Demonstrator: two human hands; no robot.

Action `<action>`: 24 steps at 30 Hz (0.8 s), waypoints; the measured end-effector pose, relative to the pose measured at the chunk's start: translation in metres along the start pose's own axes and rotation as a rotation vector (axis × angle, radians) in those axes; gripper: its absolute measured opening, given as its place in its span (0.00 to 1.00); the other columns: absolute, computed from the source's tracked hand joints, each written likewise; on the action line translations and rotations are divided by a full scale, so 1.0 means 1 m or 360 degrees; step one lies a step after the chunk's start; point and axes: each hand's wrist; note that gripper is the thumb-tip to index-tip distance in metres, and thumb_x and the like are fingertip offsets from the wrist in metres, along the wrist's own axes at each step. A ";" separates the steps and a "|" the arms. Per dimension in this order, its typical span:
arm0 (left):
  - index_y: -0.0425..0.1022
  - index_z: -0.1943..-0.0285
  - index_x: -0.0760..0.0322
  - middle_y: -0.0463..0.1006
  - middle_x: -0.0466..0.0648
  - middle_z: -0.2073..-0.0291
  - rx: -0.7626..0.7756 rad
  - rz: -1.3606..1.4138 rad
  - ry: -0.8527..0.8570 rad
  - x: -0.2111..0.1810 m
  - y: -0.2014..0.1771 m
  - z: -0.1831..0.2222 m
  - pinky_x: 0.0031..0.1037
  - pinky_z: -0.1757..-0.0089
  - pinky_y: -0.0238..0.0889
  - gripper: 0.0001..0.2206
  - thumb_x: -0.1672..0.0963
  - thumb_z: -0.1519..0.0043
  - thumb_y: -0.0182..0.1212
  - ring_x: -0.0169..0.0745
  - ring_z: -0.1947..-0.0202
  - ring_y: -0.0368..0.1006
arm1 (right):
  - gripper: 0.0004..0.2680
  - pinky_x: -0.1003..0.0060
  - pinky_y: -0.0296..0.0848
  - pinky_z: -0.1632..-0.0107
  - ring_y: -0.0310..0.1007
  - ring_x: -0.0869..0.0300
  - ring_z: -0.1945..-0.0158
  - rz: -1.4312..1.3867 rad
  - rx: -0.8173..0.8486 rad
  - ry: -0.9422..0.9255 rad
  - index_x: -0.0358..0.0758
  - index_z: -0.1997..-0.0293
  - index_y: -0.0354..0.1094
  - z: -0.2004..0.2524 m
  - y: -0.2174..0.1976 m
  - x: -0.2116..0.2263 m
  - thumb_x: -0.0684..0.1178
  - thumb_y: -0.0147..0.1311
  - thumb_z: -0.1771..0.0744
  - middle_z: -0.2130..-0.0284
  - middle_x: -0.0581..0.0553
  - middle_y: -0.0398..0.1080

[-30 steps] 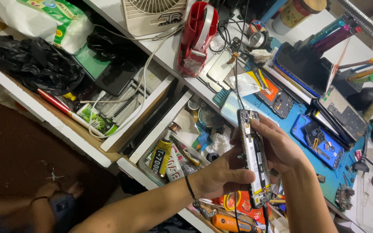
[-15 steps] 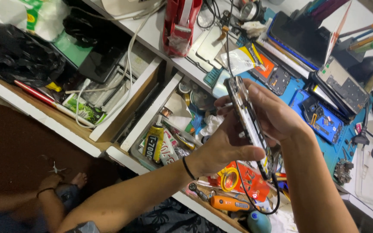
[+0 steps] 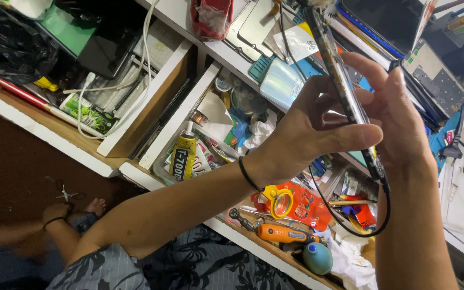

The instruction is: The person holds a disassembled smartphone, connecting a charging cable to the internal battery and checking the screen. They then remove the cable and continue to handle the phone's internal components.

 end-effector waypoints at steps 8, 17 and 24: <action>0.71 0.49 0.59 0.76 0.44 0.56 -0.0132 0.0085 0.0188 -0.007 0.027 -0.015 0.27 0.59 0.79 0.21 0.55 0.48 0.76 0.31 0.56 0.75 | 0.26 0.57 0.81 0.41 0.78 0.53 0.46 0.0271 -0.0469 -0.0293 0.51 0.33 0.60 0.036 0.001 0.019 0.73 0.47 0.34 0.48 0.46 0.73; 0.76 0.47 0.60 0.76 0.46 0.50 -0.0144 0.0170 0.0357 0.005 0.028 -0.047 0.40 0.62 0.83 0.27 0.51 0.53 0.81 0.37 0.45 0.74 | 0.08 0.57 0.74 0.19 0.70 0.58 0.31 0.0788 -0.0514 -0.0820 0.50 0.35 0.61 0.054 -0.123 -0.059 0.55 0.43 0.20 0.34 0.55 0.63; 0.84 0.57 0.59 0.83 0.41 0.60 0.0032 0.0194 0.0600 0.006 0.044 -0.062 0.32 0.64 0.77 0.08 0.53 0.38 0.73 0.40 0.67 0.78 | 0.11 0.49 0.68 0.23 0.64 0.44 0.26 0.1158 -0.0472 -0.0918 0.38 0.31 0.55 0.066 -0.115 -0.047 0.54 0.37 0.18 0.32 0.38 0.58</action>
Point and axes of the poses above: each hand's wrist, its own z-axis away from the middle knuckle, its own y-axis out of the palm, x = y × z
